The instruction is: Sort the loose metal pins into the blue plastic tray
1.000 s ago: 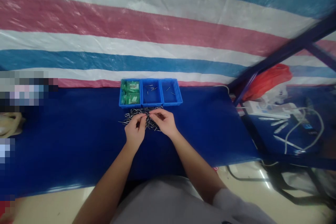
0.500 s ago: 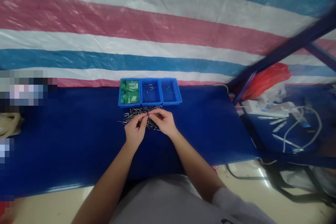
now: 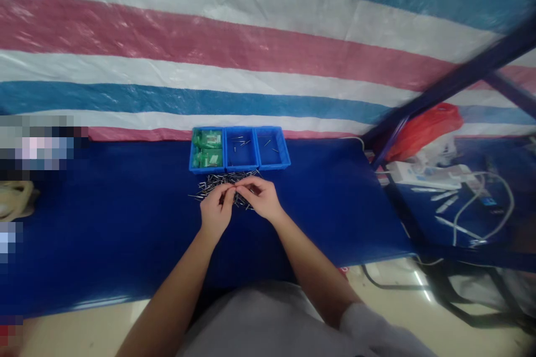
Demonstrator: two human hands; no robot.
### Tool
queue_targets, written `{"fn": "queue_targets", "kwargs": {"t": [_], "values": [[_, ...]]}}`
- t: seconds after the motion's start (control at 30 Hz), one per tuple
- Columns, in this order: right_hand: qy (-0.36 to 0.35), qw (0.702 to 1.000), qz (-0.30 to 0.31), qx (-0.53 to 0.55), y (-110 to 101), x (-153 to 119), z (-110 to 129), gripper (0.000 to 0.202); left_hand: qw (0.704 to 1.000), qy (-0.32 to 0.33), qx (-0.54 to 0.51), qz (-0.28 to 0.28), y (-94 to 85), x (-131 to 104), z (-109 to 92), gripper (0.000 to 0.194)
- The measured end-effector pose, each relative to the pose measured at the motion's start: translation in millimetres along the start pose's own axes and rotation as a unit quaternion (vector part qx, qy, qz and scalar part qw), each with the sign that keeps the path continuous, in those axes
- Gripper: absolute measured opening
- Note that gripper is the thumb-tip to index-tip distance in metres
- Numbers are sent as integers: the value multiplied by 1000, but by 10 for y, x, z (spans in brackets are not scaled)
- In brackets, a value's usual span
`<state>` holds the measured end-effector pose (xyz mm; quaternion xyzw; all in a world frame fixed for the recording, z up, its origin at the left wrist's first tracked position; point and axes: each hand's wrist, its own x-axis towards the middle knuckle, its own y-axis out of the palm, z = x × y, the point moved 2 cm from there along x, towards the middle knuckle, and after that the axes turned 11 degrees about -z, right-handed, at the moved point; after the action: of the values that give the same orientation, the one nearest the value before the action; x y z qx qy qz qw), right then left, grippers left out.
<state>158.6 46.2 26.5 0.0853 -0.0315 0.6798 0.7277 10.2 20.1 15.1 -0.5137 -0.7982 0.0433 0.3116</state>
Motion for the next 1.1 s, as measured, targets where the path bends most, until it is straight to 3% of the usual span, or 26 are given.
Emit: {"fn": "queue_targets", "kwargs": {"t": [0.27,0.5,0.6,0.73,0.8,1.1], "values": [[-5,1000,8,7,-3,7,-11,13,999,23,23,-1,-14,15,6,26],[15,1000,18,9,-12,10,14,16,998,63,15,0,-25,7,27,41],[18,1000,16,17,-10,7,9,15,999,46,8,1,-24,7,27,41],[30,999,-6,15,-21,12,-16,17,1000,-18,0,-19,-6,0,23,21],[34,999,-22,12,-33,21,-22,18,999,-42,-8,-27,4,-8,20,21],[19,999,-35,-18,-26,31,-15,18,999,-36,11,-27,-23,-11,-4,20]]}}
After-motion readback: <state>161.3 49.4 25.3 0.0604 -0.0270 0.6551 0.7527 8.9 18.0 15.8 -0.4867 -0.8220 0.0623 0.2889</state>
